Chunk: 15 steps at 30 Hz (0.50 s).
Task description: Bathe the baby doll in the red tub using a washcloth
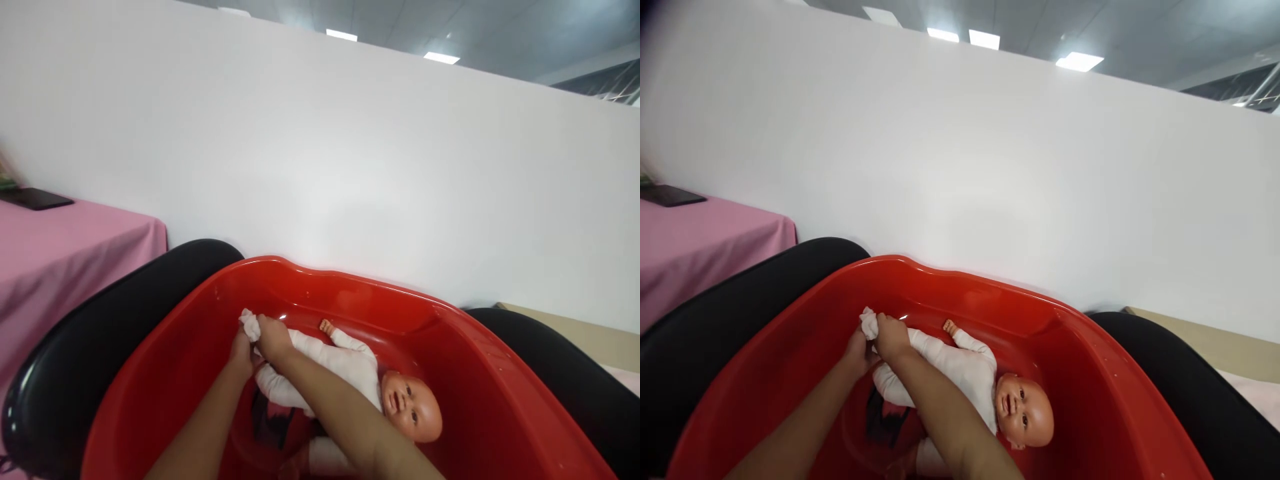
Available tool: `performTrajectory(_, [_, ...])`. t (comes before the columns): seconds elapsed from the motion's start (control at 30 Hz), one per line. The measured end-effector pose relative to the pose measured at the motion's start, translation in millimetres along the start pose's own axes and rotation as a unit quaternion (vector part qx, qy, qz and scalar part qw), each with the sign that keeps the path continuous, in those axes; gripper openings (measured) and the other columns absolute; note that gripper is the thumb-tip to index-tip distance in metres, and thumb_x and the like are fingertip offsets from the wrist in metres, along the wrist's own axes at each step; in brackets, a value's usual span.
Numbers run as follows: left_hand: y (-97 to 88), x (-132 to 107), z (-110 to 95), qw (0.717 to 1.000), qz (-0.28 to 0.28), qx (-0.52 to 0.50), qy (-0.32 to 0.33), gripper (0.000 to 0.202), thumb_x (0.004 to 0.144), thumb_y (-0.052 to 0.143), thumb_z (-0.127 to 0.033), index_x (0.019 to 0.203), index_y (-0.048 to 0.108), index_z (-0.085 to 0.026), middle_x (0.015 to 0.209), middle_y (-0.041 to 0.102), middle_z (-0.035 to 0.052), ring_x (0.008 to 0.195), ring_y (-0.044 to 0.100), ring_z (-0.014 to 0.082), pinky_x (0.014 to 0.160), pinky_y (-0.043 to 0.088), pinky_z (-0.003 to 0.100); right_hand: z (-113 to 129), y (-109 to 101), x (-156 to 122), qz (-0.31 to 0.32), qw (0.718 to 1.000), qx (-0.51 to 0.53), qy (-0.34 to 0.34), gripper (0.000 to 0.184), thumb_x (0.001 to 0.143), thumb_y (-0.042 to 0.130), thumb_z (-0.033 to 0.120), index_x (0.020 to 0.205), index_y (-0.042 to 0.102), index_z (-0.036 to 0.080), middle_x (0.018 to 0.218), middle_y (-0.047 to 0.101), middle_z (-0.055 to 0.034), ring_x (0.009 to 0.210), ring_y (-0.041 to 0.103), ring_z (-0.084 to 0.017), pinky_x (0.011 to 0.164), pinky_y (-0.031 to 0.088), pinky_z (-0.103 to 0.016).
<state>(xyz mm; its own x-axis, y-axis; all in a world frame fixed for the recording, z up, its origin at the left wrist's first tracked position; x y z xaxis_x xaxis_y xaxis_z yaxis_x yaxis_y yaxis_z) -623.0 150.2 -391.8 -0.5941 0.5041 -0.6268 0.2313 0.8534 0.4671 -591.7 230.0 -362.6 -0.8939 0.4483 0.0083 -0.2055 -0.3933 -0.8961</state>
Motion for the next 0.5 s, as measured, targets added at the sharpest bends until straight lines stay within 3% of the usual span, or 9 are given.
performTrajectory(0.07, [1.7, -0.3, -1.0, 1.0, 0.004, -0.01, -0.001, 0.029, 0.111, 0.053, -0.045, 0.099, 0.068, -0.024, 0.074, 0.073, -0.0005, 0.063, 0.07, 0.0196, 0.059, 0.058, 0.028, 1.8, -0.9, 2.0, -0.008, 1.0, 0.003, 0.012, 0.023, 0.105, 0.062, 0.023, 0.124, 0.072, 0.014, 0.113, 0.082, -0.0128, 0.091, 0.074, -0.026, 0.082, 0.052, -0.035])
performTrajectory(0.23, [-0.5, 4.7, 0.5, 1.0, 0.005, -0.007, 0.014, 0.023, 0.109, 0.06, -0.043, 0.098, 0.069, -0.025, 0.078, 0.076, -0.0015, 0.064, 0.072, 0.0185, 0.058, 0.059, 0.027, 0.4, -2.9, -5.7, -0.017, 1.0, 0.013, 0.015, 0.033, 0.1, 0.069, 0.023, 0.132, 0.071, 0.011, 0.117, 0.083, -0.0165, 0.095, 0.076, -0.029, 0.093, 0.054, -0.04])
performTrajectory(0.4, [0.5, 3.8, 3.7, 1.0, 0.008, 0.012, 0.014, 0.019, 0.107, 0.06, -0.039, 0.099, 0.07, -0.024, 0.075, 0.075, 0.0004, 0.062, 0.073, 0.0206, 0.053, 0.056, 0.027, 1.7, -9.0, -9.7, -0.052, 0.997, 0.051, 0.023, 0.033, 0.107, 0.062, 0.028, 0.135, 0.072, 0.015, 0.117, 0.084, -0.0132, 0.097, 0.078, -0.028, 0.083, 0.056, -0.035])
performTrajectory(0.5, [3.8, 0.9, 1.2, 0.999, 0.012, 0.018, 0.024, 0.008, 0.099, 0.06, -0.025, 0.096, 0.068, -0.024, 0.074, 0.073, 0.0003, 0.068, 0.077, 0.0224, 0.061, 0.062, 0.029, 3.0, -12.1, -8.5, -0.078, 0.995, 0.055, 0.012, 0.048, 0.092, 0.078, 0.024, 0.138, 0.071, 0.013, 0.119, 0.083, -0.0121, 0.104, 0.077, -0.031, 0.096, 0.057, -0.039])
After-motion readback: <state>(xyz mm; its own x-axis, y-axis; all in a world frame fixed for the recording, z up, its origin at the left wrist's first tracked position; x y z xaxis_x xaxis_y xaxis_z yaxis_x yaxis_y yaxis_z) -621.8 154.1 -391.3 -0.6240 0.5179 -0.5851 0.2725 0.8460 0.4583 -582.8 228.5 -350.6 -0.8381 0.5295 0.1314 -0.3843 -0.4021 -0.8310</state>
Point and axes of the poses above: each hand's wrist, its own x-axis towards the middle knuckle, its own y-axis out of the palm, z = x × y, the point moved 6 cm from there along x, towards the middle knuckle
